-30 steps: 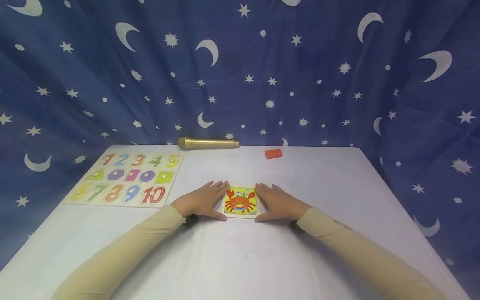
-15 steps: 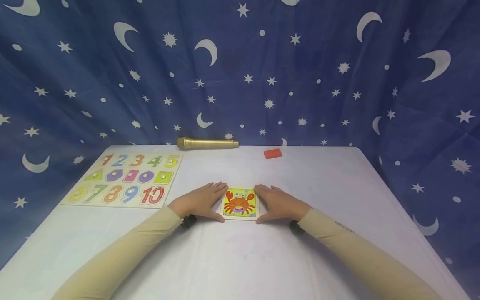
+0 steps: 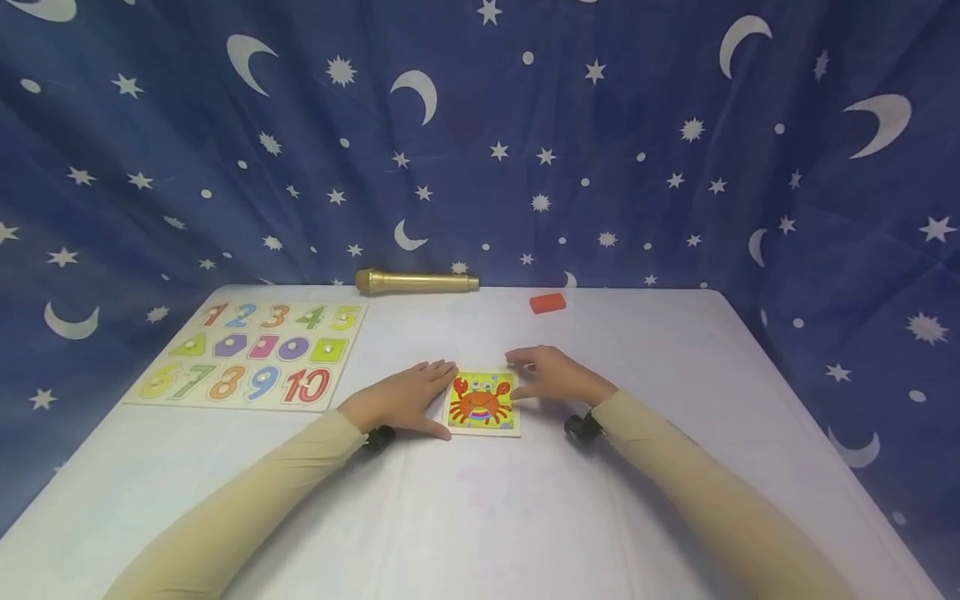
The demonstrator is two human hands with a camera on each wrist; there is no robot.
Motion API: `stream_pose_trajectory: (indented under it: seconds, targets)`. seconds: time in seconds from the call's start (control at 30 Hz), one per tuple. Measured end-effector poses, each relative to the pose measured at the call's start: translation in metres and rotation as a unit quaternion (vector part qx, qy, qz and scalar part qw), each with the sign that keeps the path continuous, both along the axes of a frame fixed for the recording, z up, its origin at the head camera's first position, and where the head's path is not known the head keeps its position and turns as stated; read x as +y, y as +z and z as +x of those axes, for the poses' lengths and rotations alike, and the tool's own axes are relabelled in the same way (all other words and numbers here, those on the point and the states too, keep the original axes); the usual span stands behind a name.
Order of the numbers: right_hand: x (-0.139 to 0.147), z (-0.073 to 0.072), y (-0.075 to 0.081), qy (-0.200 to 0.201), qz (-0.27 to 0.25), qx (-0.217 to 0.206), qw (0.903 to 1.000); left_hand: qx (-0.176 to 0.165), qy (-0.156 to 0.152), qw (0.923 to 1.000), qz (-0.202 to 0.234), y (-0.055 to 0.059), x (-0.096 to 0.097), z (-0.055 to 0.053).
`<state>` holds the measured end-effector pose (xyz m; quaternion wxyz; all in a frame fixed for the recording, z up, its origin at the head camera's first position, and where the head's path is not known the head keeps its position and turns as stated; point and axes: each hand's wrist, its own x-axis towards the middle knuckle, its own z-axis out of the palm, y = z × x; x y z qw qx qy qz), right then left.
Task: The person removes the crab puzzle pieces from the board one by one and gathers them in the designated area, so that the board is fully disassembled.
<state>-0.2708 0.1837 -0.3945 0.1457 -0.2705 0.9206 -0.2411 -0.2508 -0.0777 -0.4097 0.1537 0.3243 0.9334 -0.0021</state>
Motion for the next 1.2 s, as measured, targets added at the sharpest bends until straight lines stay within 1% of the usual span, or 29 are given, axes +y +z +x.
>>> stream_pose_trajectory:
  seconds: [0.1, 0.2, 0.37, 0.47, 0.6, 0.73, 0.87, 1.03, 1.2]
  targets:
    - [-0.008, -0.011, -0.001, 0.007, -0.04, -0.016, 0.999, 0.001, 0.001, 1.0, 0.002, 0.0, -0.001, -0.001]
    - [-0.019, -0.018, -0.003, 0.013, -0.058, -0.033, 0.9977, 0.004, 0.002, 1.0, 0.0, 0.001, -0.002, -0.001]
    - [-0.038, -0.023, -0.003, 0.027, -0.043, -0.045, 0.9977, 0.004, 0.009, 0.9999, -0.008, 0.003, -0.002, 0.001]
    - [-0.043, -0.024, -0.002, 0.029, -0.028, -0.049, 0.998, 0.004, 0.009, 0.9999, -0.007, 0.003, -0.002, 0.002]
    - [-0.038, -0.024, 0.001, 0.008, -0.013, -0.055, 0.9984, 0.002, 0.009, 0.9999, -0.007, 0.002, -0.001, 0.001]
    - [-0.027, -0.023, 0.002, -0.005, -0.015, -0.05, 0.9986, 0.004, 0.014, 0.9998, -0.012, 0.002, -0.002, 0.0]
    - [-0.018, -0.022, 0.002, -0.002, -0.02, -0.044, 0.9988, 0.006, 0.014, 0.9998, -0.013, 0.001, -0.002, -0.001]
    - [-0.013, -0.023, 0.001, 0.0, -0.025, -0.051, 0.9984, 0.005, 0.012, 0.9999, -0.005, 0.001, -0.002, 0.0]
    - [-0.009, -0.022, 0.002, -0.007, -0.027, -0.055, 0.9981, 0.003, 0.011, 0.9999, 0.0, 0.002, -0.002, 0.002]
